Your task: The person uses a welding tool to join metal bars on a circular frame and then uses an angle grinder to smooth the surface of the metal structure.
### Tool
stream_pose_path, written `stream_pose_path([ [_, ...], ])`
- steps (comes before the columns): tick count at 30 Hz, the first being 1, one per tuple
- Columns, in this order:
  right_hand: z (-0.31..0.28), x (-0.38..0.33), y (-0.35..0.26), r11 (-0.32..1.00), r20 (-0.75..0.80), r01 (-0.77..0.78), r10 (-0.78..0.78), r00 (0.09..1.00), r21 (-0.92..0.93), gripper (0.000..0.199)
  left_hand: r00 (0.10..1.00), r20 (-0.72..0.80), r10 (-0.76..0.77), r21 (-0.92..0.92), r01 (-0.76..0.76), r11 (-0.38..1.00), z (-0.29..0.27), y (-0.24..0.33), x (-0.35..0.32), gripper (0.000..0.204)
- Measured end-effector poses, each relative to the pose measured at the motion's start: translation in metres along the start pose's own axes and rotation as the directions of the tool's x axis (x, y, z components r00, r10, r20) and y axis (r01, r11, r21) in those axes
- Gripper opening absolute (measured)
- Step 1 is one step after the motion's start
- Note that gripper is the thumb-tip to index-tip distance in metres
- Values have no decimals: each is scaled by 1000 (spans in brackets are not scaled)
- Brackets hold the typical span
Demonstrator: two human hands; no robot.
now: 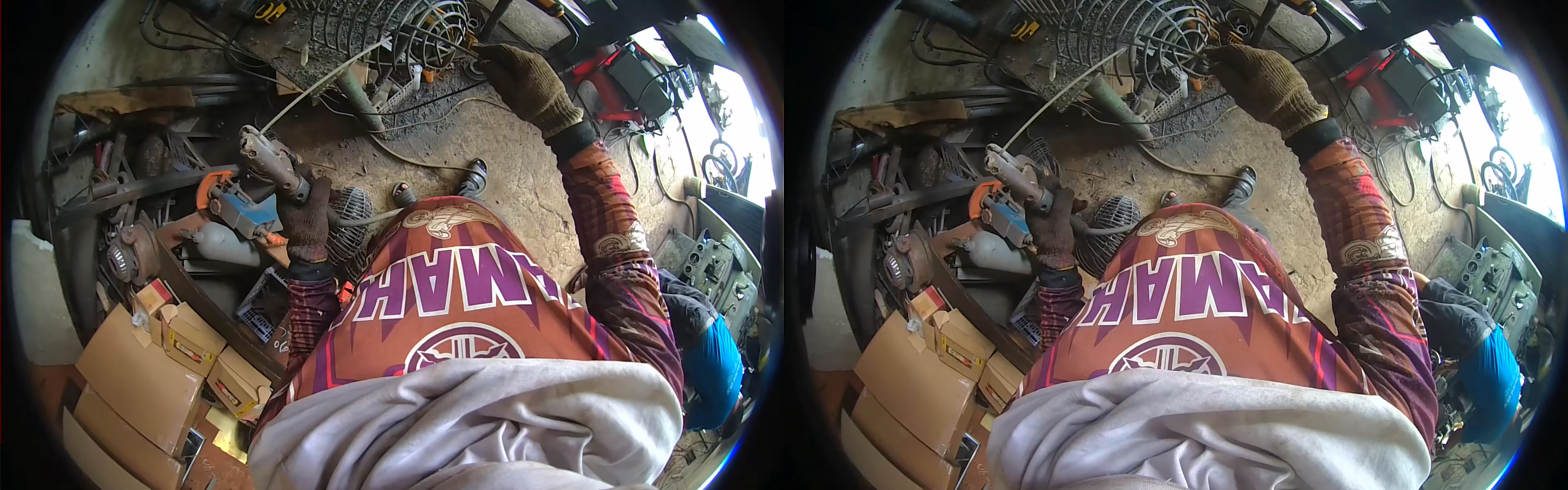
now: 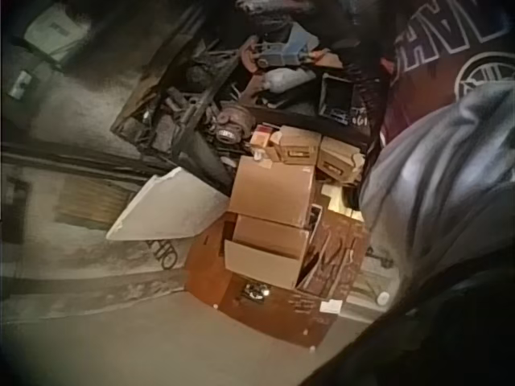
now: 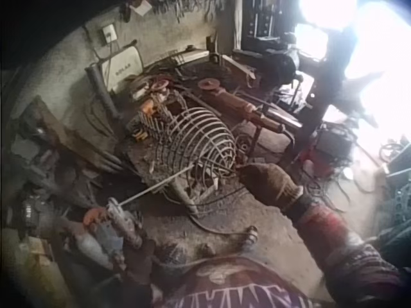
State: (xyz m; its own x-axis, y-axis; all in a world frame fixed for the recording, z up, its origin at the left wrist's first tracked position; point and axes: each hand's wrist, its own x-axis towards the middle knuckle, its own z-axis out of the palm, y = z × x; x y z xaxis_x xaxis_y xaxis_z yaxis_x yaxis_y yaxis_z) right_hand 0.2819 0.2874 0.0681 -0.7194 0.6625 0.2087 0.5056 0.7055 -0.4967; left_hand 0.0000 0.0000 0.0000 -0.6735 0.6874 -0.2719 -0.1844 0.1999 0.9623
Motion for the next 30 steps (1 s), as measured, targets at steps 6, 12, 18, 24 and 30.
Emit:
stream_pose_path([
  [6, 2, -9, 3, 999, 13, 5, -6, 1000, 34, 30, 999, -14, 39, 9, -39, 999, 9, -8, -5, 44],
  [12, 6, -8, -1, 997, -4, -10, 10, 1000, 76, 30, 999, -37, 17, 42, -16, 999, 10, -5, -2, 44],
  [18, 5, -8, -4, 996, 29, -40, 38, 999, 84, 28, 999, -43, 29, 9, -29, 1000, 10, -9, -1, 43],
  [24, 4, -8, -6, 998, -1, -10, 10, 1000, 68, 30, 999, -47, 17, 32, -16, 999, 15, -2, -4, 42],
  [30, 7, -8, -3, 995, 9, -26, 25, 1000, 95, 31, 997, -17, 77, 91, -75, 993, 10, -10, -1, 42],
])
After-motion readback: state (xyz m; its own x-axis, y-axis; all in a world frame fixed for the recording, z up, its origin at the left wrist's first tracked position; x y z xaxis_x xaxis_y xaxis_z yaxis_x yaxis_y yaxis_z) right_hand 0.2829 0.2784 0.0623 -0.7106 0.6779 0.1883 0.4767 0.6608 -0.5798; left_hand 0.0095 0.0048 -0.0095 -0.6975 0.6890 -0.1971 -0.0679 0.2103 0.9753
